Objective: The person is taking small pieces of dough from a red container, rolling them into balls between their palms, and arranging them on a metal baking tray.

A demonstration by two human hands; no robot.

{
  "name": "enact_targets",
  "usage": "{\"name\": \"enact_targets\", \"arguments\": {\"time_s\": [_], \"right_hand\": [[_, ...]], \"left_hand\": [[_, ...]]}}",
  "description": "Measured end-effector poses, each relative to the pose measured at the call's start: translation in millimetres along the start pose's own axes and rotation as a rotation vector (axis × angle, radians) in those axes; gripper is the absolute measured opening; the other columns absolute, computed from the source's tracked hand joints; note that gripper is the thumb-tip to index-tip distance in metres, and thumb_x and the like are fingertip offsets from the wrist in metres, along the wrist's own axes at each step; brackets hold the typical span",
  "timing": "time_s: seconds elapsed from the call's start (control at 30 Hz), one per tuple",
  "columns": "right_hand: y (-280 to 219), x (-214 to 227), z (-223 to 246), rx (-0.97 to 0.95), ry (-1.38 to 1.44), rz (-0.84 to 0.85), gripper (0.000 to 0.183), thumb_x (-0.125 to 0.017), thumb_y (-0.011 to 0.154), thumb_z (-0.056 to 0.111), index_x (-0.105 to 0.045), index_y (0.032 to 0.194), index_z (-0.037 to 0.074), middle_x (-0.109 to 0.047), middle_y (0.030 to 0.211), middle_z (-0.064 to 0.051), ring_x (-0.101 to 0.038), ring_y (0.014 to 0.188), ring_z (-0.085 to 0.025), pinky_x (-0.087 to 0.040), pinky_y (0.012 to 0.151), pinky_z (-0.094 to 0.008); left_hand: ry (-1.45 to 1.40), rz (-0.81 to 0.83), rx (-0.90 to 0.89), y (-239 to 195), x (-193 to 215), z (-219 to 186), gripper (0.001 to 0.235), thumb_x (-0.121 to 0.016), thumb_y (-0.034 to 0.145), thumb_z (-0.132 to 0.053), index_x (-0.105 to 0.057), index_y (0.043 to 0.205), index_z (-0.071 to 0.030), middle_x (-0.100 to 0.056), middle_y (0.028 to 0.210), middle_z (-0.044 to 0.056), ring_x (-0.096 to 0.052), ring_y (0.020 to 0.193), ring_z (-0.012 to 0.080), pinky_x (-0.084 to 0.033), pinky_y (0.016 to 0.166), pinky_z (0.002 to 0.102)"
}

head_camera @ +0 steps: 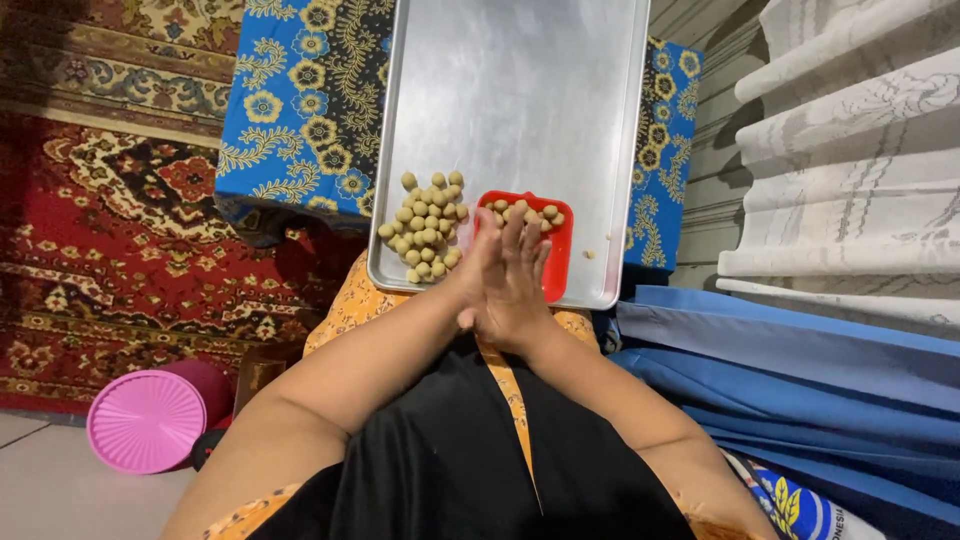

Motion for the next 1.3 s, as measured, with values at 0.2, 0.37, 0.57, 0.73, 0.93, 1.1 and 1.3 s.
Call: {"name": "enact_targets", "arguments": {"time_s": [0.2,0.37,0.57,0.73,0.93,1.1,1.3], "right_hand": [[28,22,-8,-0.255,0.142,-0.061,0.099,-0.06,0.103,0.016,0.017,0.164,0.011,0.018,0.171,-0.02,0.02,0.15,-0.056,0.003,0.113,-0.079],[-5,28,58,0.333,0.052,-0.128,0.121,-0.015,0.082,0.094,0.005,0.166,0.009,0.016,0.17,-0.025,0.026,0.151,-0.051,0.02,0.116,-0.063],[20,19,-26,-0.213,0.187,0.031,0.124,-0.02,0.082,0.095,0.019,0.164,0.012,0.017,0.17,-0.021,0.023,0.147,-0.059,0.008,0.109,-0.081],[33,46,25,0.007,0.435,0.092,0.111,-0.027,0.086,0.084,0.017,0.165,0.02,0.007,0.173,-0.016,0.022,0.149,-0.056,0.016,0.105,-0.08],[27,16,15,0.042,0.125,0.112,0.108,-0.069,0.089,0.029,0.004,0.165,0.009,0.001,0.171,-0.026,0.016,0.148,-0.059,0.011,0.106,-0.081],[7,-1,45,0.329,0.055,0.047,0.109,-0.023,0.083,0.093,-0.001,0.167,0.029,0.009,0.174,-0.014,0.021,0.153,-0.047,0.013,0.107,-0.078],[37,18,16,-0.033,-0.037,-0.048,0.102,-0.06,0.097,0.041,0.006,0.167,0.008,0.008,0.17,-0.026,0.012,0.149,-0.063,-0.001,0.107,-0.085]], "left_hand": [[-0.365,-0.943,1.204,-72,36,67,0.1,-0.024,0.065,-0.104,-0.05,0.143,-0.047,-0.054,0.146,0.005,-0.048,0.14,0.0324,-0.029,0.122,0.049],[-0.338,-0.97,1.285,-19,4,27,0.113,-0.029,0.062,-0.1,-0.051,0.146,-0.027,-0.057,0.144,0.013,-0.053,0.135,0.0342,-0.035,0.12,0.05],[-0.4,-1.08,1.253,-76,18,53,0.1,-0.037,0.066,-0.1,-0.058,0.113,-0.015,-0.067,0.122,0.016,-0.062,0.123,0.0356,-0.042,0.115,0.051],[-0.5,-1.071,1.19,-58,19,40,0.106,-0.042,0.06,-0.101,-0.066,0.109,-0.01,-0.062,0.079,0.006,-0.062,0.078,0.0247,-0.05,0.079,0.038],[-0.58,-0.984,1.081,-44,19,29,0.102,-0.025,0.071,-0.1,-0.067,0.118,-0.019,-0.063,0.088,0.006,-0.062,0.083,0.0214,-0.05,0.076,0.032],[-0.421,-1.108,1.018,-51,30,22,0.085,-0.032,0.081,-0.093,-0.068,0.1,-0.019,-0.074,0.092,0.003,-0.069,0.097,0.0203,-0.053,0.096,0.032],[-0.33,-0.978,1.215,-74,13,66,0.122,-0.029,0.062,-0.09,-0.003,0.163,-0.026,-0.005,0.169,0.02,-0.011,0.153,0.046,-0.024,0.115,0.066]]}}
Point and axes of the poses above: each hand's wrist, its own y-axis towards the middle knuckle, its own x-axis out of the back of the hand, z = x × y, the point moved 8 cm from there along y, towards the middle knuckle
